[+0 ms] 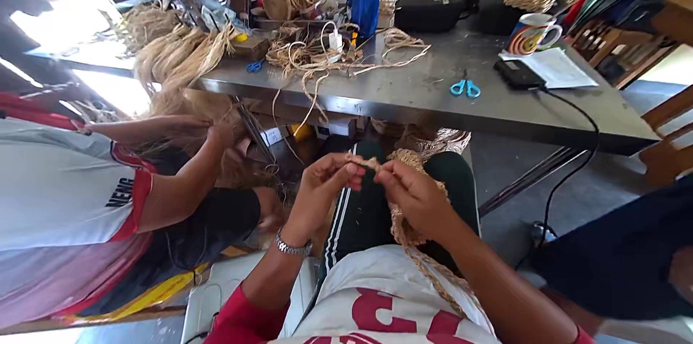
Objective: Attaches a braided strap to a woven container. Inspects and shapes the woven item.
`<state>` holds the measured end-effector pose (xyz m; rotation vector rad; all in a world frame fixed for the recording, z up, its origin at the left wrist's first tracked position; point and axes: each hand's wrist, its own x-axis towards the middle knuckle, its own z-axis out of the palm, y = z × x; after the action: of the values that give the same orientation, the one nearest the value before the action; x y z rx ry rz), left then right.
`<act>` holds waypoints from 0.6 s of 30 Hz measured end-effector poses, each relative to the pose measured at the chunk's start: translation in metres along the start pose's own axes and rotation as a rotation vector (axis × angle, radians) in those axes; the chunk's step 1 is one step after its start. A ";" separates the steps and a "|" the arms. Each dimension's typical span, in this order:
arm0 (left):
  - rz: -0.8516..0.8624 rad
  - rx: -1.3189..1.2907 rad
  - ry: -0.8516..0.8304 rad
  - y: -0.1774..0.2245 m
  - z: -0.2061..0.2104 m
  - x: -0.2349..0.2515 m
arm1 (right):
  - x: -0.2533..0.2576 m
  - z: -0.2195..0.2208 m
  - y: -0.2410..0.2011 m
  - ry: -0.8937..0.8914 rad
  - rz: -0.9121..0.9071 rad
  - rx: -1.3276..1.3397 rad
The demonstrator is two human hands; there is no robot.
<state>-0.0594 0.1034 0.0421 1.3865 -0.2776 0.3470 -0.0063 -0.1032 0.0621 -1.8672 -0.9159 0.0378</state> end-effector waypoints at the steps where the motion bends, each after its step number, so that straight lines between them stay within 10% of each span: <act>1: 0.017 -0.006 0.004 -0.001 0.003 0.003 | -0.001 -0.003 0.000 0.020 -0.001 0.021; 18: -0.059 -0.244 -0.013 0.013 0.029 0.014 | -0.013 -0.001 0.006 0.025 -0.157 0.085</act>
<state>-0.0511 0.0775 0.0648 1.1548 -0.2792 0.2467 -0.0115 -0.1137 0.0529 -1.7088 -1.0250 -0.0421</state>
